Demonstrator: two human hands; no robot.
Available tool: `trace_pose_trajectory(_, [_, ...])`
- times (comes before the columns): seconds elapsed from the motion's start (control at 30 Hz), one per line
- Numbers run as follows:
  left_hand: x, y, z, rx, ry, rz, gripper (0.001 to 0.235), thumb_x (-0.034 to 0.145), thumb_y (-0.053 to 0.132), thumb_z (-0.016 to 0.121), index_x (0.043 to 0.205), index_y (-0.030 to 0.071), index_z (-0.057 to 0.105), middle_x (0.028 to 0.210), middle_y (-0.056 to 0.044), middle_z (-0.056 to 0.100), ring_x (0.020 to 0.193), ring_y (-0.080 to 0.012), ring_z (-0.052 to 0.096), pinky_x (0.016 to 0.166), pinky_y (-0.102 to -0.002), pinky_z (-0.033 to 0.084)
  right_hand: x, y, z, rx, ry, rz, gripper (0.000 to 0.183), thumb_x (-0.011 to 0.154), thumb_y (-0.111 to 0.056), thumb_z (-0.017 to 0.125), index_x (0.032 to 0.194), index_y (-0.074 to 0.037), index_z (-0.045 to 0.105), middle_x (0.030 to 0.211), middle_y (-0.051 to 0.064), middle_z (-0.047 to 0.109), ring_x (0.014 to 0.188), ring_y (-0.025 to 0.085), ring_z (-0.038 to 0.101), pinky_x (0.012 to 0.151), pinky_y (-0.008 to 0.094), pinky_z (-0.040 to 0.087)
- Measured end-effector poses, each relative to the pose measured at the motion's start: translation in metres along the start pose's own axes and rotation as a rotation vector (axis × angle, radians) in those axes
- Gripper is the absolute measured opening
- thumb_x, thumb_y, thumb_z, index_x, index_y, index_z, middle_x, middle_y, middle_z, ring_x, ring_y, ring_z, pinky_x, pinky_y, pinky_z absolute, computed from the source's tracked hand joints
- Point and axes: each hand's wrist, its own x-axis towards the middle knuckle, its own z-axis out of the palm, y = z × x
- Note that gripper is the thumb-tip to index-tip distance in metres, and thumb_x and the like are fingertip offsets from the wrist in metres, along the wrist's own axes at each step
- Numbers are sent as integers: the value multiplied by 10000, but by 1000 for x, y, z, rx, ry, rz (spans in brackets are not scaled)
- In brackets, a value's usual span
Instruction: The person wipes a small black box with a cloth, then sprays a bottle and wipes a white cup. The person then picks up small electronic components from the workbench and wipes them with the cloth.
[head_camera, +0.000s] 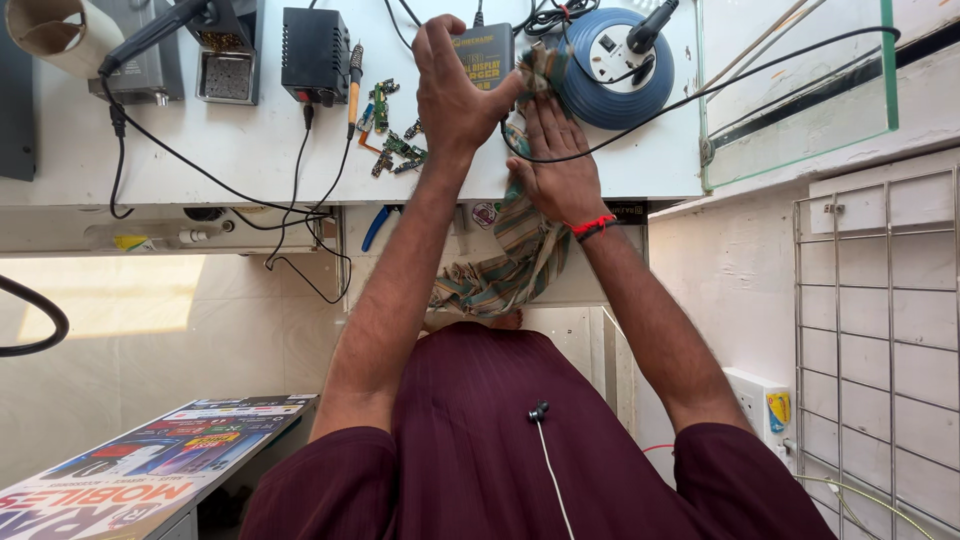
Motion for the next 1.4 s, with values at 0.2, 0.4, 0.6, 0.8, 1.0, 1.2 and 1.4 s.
trace_pose_trajectory(0.2, [14,-1,-11,22,28,65,755,740,441,837,1241,148,355,1215,-128,449,1020,-295,682,724,-400,686,55,-14,11,3,-9,-74,713,1099,-520,452,1561,18,381,1652,225,315,1561,336,243,1260,484,185])
trace_pose_trajectory(0.4, [15,-7,-9,2,-5,20,735,754,458,841,1234,147,379,1203,-120,459,1032,-281,698,727,-388,704,46,-23,-18,87,-212,-329,510,1089,-408,528,1475,-75,534,1567,120,476,1508,252,372,1296,470,260])
trace_pose_trajectory(0.6, [13,-13,1,5,-8,71,752,775,468,844,1252,144,362,1190,-126,439,1040,-299,689,717,-388,700,11,-23,-41,390,-327,-474,701,793,42,567,1430,-247,609,1561,-21,512,1497,210,389,1248,462,272])
trace_pose_trajectory(0.8, [3,-18,7,47,-40,40,757,755,431,826,1263,143,345,1228,-156,415,1018,-331,675,661,-390,679,-64,4,-55,826,-938,-188,534,819,149,498,1058,-197,827,1186,33,795,1094,191,769,1005,373,615])
trace_pose_trajectory(1.0, [-20,-19,17,37,-91,44,752,753,417,839,1267,150,360,1262,-156,401,1028,-337,684,695,-398,706,-145,37,-67,1496,41,23,539,684,139,369,990,-11,786,993,160,757,1018,273,729,987,377,591])
trace_pose_trajectory(1.2, [-40,-22,26,53,-69,83,753,759,406,862,1292,156,392,1369,-211,361,1078,-381,651,743,-427,689,-119,42,-44,686,716,366,385,1034,114,482,1298,-44,714,1388,149,662,1307,292,609,1209,488,345])
trace_pose_trajectory(1.4, [-51,-21,28,73,-57,94,774,777,426,862,1330,173,384,1373,-186,396,1118,-351,648,825,-432,672,-100,-27,-20,608,167,71,484,899,126,541,1294,-89,720,1412,124,653,1404,310,537,1228,466,324])
